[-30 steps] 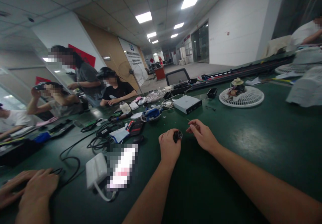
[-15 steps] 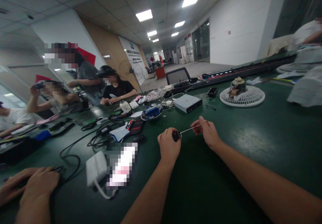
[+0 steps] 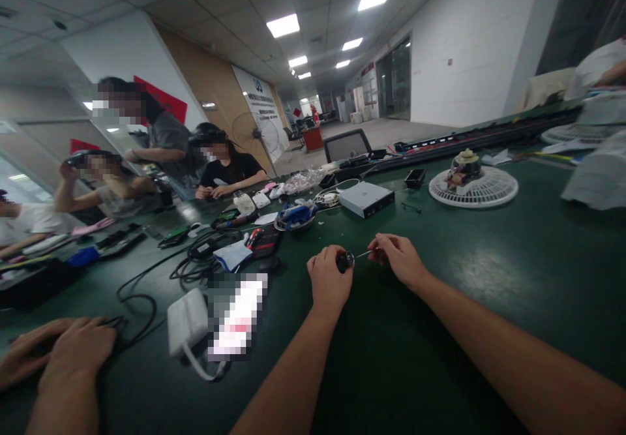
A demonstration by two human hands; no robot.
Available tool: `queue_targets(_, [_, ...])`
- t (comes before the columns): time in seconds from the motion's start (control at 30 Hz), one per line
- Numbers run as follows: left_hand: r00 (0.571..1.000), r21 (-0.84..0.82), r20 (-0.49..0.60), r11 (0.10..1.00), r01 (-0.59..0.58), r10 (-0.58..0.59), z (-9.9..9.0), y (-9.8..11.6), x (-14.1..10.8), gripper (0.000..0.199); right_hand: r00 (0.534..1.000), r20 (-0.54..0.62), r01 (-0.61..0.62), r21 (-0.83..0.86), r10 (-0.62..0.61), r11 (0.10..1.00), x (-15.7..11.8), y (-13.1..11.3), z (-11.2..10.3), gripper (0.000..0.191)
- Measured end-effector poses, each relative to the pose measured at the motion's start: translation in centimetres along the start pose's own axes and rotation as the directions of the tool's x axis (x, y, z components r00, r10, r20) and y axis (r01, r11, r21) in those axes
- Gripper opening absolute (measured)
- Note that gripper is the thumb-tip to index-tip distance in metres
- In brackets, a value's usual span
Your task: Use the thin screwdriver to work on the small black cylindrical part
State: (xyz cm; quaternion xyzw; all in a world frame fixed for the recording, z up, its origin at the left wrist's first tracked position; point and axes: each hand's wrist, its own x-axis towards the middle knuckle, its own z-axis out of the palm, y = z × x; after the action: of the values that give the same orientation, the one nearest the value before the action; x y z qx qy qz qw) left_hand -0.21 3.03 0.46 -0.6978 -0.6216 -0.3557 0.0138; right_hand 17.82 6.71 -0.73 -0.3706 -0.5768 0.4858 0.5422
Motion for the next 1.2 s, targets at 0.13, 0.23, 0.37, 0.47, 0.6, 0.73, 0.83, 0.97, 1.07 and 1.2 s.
queue_targets(0.13, [1.000, 0.004, 0.013, 1.000, -0.014, 0.014, 0.08, -0.09, 0.04, 0.023, 1.000, 0.027, -0.004, 0.008, 0.004, 1.000, -0.04, -0.16, 0.04, 0.045])
queue_targets(0.23, [0.999, 0.010, 0.026, 1.000, -0.028, 0.028, 0.10, -0.09, 0.04, 0.022, 1.000, 0.002, -0.005, 0.018, 0.005, 1.000, 0.08, -0.06, 0.03, 0.046])
queue_targets(0.37, [0.999, 0.028, 0.031, 0.999, -0.019, 0.018, 0.00, 0.04, 0.01, 0.020, 0.998, -0.052, -0.019, 0.002, 0.019, 1.000, 0.27, 0.22, 0.05, 0.047])
queue_targets(0.47, [0.999, 0.037, 0.032, 0.999, -0.003, 0.001, -0.03, 0.08, -0.02, 0.022, 0.999, -0.037, -0.031, -0.023, 0.030, 0.999, 0.26, 0.28, 0.12, 0.046])
queue_targets(0.6, [1.000, 0.034, 0.019, 0.999, -0.013, 0.013, 0.10, -0.09, -0.05, 0.023, 0.999, 0.014, -0.039, -0.024, 0.040, 0.999, 0.11, 0.12, 0.21, 0.046])
queue_targets(0.73, [0.999, 0.024, 0.032, 0.999, -0.037, 0.036, 0.20, -0.27, -0.05, 0.022, 0.999, 0.019, -0.033, 0.011, 0.033, 0.999, 0.10, 0.03, 0.16, 0.046])
queue_targets(0.83, [0.998, 0.018, 0.038, 0.999, -0.042, 0.042, 0.19, -0.28, -0.05, 0.022, 1.000, -0.007, -0.027, 0.010, 0.027, 1.000, 0.18, 0.12, 0.14, 0.045])
queue_targets(0.97, [0.999, 0.014, 0.020, 0.999, -0.029, 0.028, 0.12, -0.17, -0.08, 0.023, 0.999, -0.009, -0.032, -0.033, 0.031, 0.999, 0.24, 0.25, 0.23, 0.043])
queue_targets(1.07, [1.000, 0.010, 0.019, 1.000, -0.018, 0.018, 0.11, -0.16, -0.11, 0.022, 0.999, 0.013, -0.032, -0.057, 0.033, 0.998, 0.21, 0.21, 0.24, 0.044])
queue_targets(1.2, [0.999, 0.019, 0.030, 1.000, -0.018, 0.017, 0.20, -0.19, -0.11, 0.023, 0.999, 0.036, -0.018, -0.079, 0.021, 0.997, 0.06, 0.00, 0.21, 0.039])
